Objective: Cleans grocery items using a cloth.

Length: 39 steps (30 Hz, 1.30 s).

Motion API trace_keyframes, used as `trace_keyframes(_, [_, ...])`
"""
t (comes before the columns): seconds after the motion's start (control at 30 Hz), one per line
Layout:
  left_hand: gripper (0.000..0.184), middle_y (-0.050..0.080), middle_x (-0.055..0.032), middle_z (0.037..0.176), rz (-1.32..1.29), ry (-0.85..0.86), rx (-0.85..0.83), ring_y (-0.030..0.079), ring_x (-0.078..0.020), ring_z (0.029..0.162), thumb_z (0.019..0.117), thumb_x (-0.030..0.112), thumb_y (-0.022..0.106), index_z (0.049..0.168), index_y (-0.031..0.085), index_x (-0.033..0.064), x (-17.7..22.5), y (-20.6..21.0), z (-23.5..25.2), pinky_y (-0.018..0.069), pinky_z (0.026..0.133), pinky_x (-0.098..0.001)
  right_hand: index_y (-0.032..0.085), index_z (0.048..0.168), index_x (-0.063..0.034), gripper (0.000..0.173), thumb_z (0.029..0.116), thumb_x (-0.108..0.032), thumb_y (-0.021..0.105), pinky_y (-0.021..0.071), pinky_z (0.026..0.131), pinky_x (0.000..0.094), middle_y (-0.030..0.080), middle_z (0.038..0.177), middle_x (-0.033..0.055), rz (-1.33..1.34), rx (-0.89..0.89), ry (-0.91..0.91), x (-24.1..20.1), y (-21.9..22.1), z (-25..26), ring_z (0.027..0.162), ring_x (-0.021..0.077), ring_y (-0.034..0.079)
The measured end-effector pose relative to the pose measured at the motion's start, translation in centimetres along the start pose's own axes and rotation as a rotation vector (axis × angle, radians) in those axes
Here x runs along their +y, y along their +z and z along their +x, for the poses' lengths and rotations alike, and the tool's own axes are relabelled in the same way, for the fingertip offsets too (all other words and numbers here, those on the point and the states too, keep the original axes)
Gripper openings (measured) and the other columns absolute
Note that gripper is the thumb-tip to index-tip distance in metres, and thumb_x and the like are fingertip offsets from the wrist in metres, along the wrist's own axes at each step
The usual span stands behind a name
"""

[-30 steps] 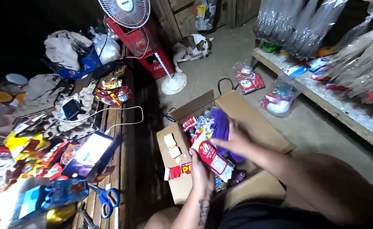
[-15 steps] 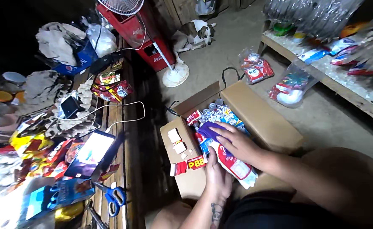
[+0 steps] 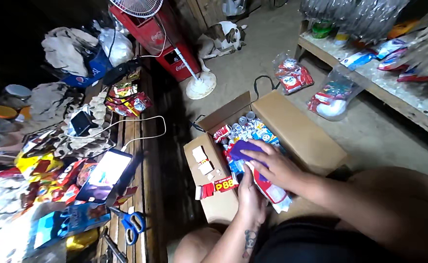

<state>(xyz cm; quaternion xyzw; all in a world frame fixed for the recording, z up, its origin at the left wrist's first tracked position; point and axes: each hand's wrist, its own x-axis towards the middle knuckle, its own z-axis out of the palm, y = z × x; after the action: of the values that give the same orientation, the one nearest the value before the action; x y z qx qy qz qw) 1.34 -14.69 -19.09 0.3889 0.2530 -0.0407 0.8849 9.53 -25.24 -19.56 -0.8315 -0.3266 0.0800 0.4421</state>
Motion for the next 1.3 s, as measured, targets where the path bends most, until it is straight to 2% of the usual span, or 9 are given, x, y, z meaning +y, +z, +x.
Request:
trace_keyframes(0.13, [0.062,0.071,-0.0132,0.108,0.099,-0.060,-0.114,0.071,-0.0207,0.100,0.1112,0.042,0.012,0.132,0.053,0.0001,-0.6,0.1,-0.8,0.0582,0.090,-0.0398,0.070,0.124,-0.0015,0.038,0.1078,-0.026,0.045,0.0430,0.109,0.0485,0.063,0.132,0.0192,0.208,-0.099,0.254,0.9,-2.3,1.3,0.127,0.0293,0.058])
trace_keyframes(0.27, [0.059,0.071,-0.0084,0.100,0.104,-0.070,-0.115,0.070,-0.0157,0.091,0.1118,0.041,0.014,0.126,0.056,0.0018,-0.2,0.3,-1.2,0.0588,0.084,-0.0355,0.071,0.117,0.0018,0.038,0.1055,-0.026,0.048,0.0465,0.104,0.0520,0.068,0.120,0.0210,0.162,0.011,0.211,3.4,-1.7,1.4,0.117,0.0304,0.063])
trace_keyframes(0.47, [0.061,0.067,-0.0073,0.098,0.002,0.009,0.005,0.067,-0.0129,0.088,0.1117,0.041,0.011,0.126,0.055,0.0024,2.7,1.5,-2.7,0.0559,0.081,-0.0324,0.064,0.131,0.0003,0.049,0.1030,-0.038,0.051,0.0363,0.112,0.0574,0.057,0.137,0.0291,-0.006,0.283,-0.007,5.7,-3.6,2.8,0.133,0.0438,0.048])
trace_keyframes(0.57, [0.059,0.065,-0.0118,0.105,0.012,0.106,0.054,0.065,-0.0141,0.093,0.1126,0.036,0.010,0.130,0.052,-0.0028,3.1,0.9,-3.1,0.0538,0.083,-0.0324,0.060,0.133,0.0086,0.046,0.1035,-0.026,0.050,0.0299,0.119,0.0539,0.043,0.146,0.0395,0.013,0.064,-0.212,0.5,-2.8,0.2,0.141,0.0484,0.038])
trace_keyframes(0.67, [0.030,0.058,-0.0147,0.106,0.102,0.080,0.150,0.056,-0.0159,0.094,0.1037,-0.003,0.028,0.119,0.053,-0.0109,3.4,1.5,-5.0,0.0487,0.085,-0.0334,0.061,0.139,-0.0002,0.053,0.1056,-0.038,0.046,0.0175,0.117,0.0710,0.037,0.153,0.0371,-0.071,-0.234,-0.396,-0.3,-0.1,-1.3,0.144,0.0601,0.028])
trace_keyframes(0.83, [0.071,0.057,-0.0157,0.135,0.044,0.117,-0.120,0.058,-0.0170,0.121,0.1093,0.047,0.004,0.147,0.040,0.0003,0.1,-0.1,-1.8,0.0475,0.104,-0.0415,0.051,0.147,0.0008,0.057,0.1072,-0.038,0.040,0.0259,0.122,0.0556,0.036,0.157,0.0304,0.038,-0.003,-0.127,2.8,0.6,1.0,0.149,0.0438,0.031])
trace_keyframes(1.0, [0.065,0.055,-0.0167,0.137,0.000,0.159,-0.014,0.055,-0.0167,0.124,0.1110,0.042,0.007,0.145,0.043,-0.0018,0.2,-0.1,-1.7,0.0436,0.107,-0.0392,0.053,0.144,0.0047,0.050,0.1074,-0.029,0.043,0.0214,0.119,0.0663,0.030,0.155,0.0406,-0.094,0.056,-0.260,1.3,2.1,-1.0,0.145,0.0573,0.028])
trace_keyframes(1.17, [0.053,0.060,-0.0104,0.119,-0.002,0.192,0.111,0.059,-0.0141,0.107,0.1123,0.030,0.013,0.131,0.053,0.0012,1.4,0.3,-1.9,0.0478,0.096,-0.0344,0.056,0.141,0.0058,0.043,0.1081,-0.016,0.040,0.0184,0.117,0.0707,0.042,0.148,0.0396,-0.254,0.033,-0.460,-0.8,3.3,-2.9,0.137,0.0619,0.038])
trace_keyframes(1.3, [0.063,0.053,-0.0173,0.140,0.061,0.152,0.019,0.054,-0.0181,0.126,0.1116,0.040,0.010,0.145,0.044,-0.0016,0.9,0.3,-2.2,0.0423,0.108,-0.0411,0.054,0.144,-0.0006,0.055,0.1046,-0.039,0.050,0.0195,0.118,0.0669,0.033,0.154,0.0399,-0.115,0.011,-0.463,1.4,1.2,-1.1,0.144,0.0568,0.030])
